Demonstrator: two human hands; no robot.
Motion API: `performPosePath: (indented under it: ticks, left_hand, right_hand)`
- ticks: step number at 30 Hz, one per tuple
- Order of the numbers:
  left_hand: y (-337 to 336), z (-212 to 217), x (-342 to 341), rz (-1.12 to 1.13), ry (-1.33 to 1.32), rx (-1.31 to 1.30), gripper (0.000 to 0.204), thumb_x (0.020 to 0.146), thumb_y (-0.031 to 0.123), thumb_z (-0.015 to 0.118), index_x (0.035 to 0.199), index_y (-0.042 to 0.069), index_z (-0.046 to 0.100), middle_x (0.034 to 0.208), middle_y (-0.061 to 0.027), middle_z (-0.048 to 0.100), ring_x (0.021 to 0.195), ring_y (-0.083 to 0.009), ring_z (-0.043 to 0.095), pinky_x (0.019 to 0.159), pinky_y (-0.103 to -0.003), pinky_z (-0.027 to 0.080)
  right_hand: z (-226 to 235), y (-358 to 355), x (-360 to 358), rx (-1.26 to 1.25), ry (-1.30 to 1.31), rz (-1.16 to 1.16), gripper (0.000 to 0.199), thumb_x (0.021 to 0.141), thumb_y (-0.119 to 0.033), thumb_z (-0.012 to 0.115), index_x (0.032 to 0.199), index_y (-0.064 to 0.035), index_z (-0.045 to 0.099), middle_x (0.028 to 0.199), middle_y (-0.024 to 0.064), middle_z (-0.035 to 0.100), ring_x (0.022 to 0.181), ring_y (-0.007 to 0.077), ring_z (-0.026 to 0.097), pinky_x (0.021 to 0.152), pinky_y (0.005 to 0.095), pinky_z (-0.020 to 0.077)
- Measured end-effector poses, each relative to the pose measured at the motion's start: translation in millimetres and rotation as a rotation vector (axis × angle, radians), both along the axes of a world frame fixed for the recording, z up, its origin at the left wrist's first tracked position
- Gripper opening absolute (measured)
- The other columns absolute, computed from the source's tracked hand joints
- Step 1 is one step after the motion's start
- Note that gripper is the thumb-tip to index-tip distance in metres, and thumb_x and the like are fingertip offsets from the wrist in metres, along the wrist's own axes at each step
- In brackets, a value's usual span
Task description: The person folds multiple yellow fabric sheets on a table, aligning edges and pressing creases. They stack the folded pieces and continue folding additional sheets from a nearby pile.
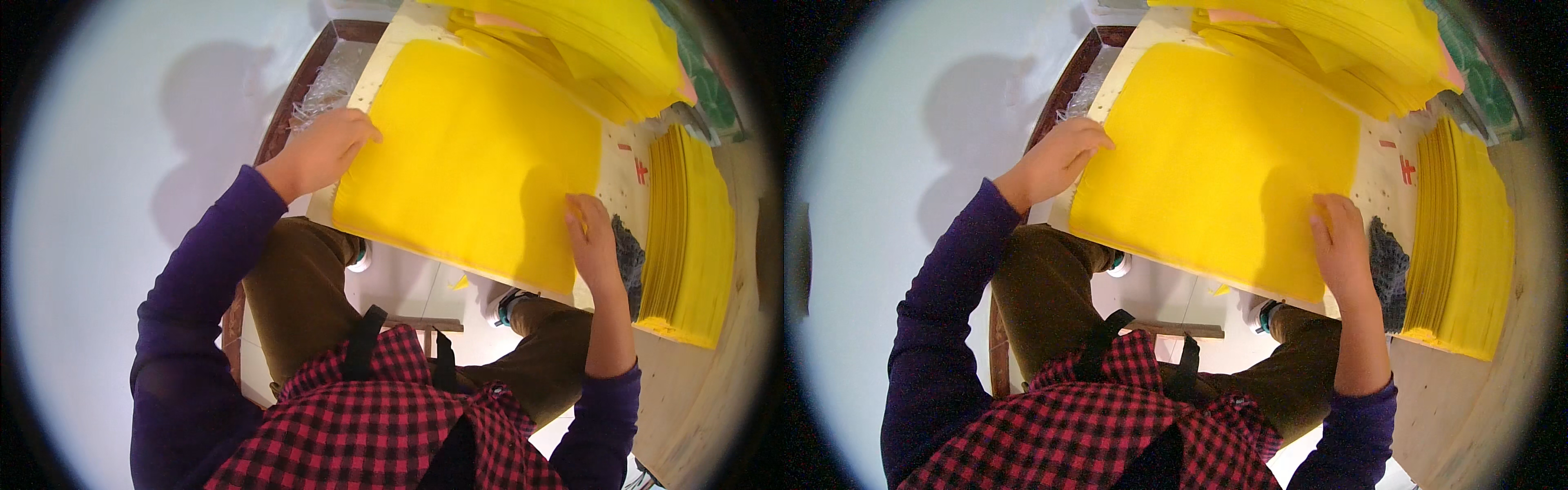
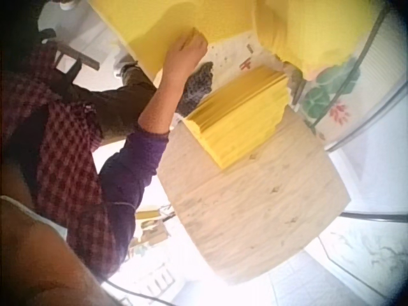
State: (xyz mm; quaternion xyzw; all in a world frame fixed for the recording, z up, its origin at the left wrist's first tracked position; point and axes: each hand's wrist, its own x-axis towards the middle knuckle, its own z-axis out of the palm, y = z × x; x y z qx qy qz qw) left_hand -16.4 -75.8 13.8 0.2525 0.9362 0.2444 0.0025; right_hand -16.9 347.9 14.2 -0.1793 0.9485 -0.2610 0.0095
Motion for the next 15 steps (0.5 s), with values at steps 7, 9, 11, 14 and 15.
performPosePath:
  ticks: [7, 9, 11, 14, 15]
  left_hand:
    - [-2, -4, 2, -0.065, 0.128, 0.004, 0.018, 0.083, -0.002, 0.051, 0.096, 0.004, 0.062, 0.102, -0.0133, 0.060, 0.100, -0.0343, 0.054, 0.089, -0.040, 0.044]
    - [-5, -2, 4, -0.099, 0.145, 0.002, 0.018, 0.082, -0.004, 0.052, 0.094, 0.004, 0.063, 0.101, -0.0127, 0.060, 0.100, -0.0339, 0.054, 0.089, -0.040, 0.044]
    - [-7, -3, 12, -0.139, 0.115, 0.048, 0.018, 0.080, -0.004, 0.053, 0.092, 0.004, 0.063, 0.099, -0.0123, 0.060, 0.100, -0.0335, 0.054, 0.089, -0.040, 0.043]
    - [-11, -6, 19, -0.138, 0.065, 0.095, 0.020, 0.078, -0.005, 0.053, 0.091, 0.005, 0.064, 0.099, -0.0121, 0.060, 0.099, -0.0334, 0.054, 0.088, -0.041, 0.043]
    - [-13, -6, 20, -0.144, 0.060, 0.092, 0.021, 0.077, -0.006, 0.053, 0.092, 0.005, 0.064, 0.101, -0.0124, 0.060, 0.100, -0.0335, 0.054, 0.089, -0.041, 0.043]
  right_hand:
    - [-7, 2, 2, -0.055, 0.084, 0.036, 0.029, 0.088, -0.006, 0.057, 0.116, 0.0018, 0.057, 0.121, 0.0204, 0.055, 0.115, 0.0379, 0.049, 0.101, 0.0404, 0.0387]
    - [-7, 3, 3, -0.029, 0.019, 0.010, 0.030, 0.088, -0.006, 0.057, 0.117, 0.0015, 0.057, 0.122, 0.0202, 0.054, 0.116, 0.0376, 0.049, 0.101, 0.0400, 0.0386]
    - [-8, 4, 6, -0.024, 0.019, 0.025, 0.030, 0.088, -0.005, 0.057, 0.117, 0.0011, 0.057, 0.123, 0.0200, 0.054, 0.117, 0.0373, 0.049, 0.102, 0.0396, 0.0386]
    - [-8, 3, 13, -0.034, 0.047, 0.032, 0.029, 0.089, -0.005, 0.055, 0.118, 0.0003, 0.057, 0.124, 0.0188, 0.055, 0.117, 0.0352, 0.050, 0.102, 0.0381, 0.0387]
    - [-6, 5, 13, -0.058, 0.048, 0.027, 0.029, 0.090, -0.004, 0.054, 0.119, 0.0000, 0.057, 0.124, 0.0178, 0.056, 0.117, 0.0336, 0.051, 0.101, 0.0370, 0.0389]
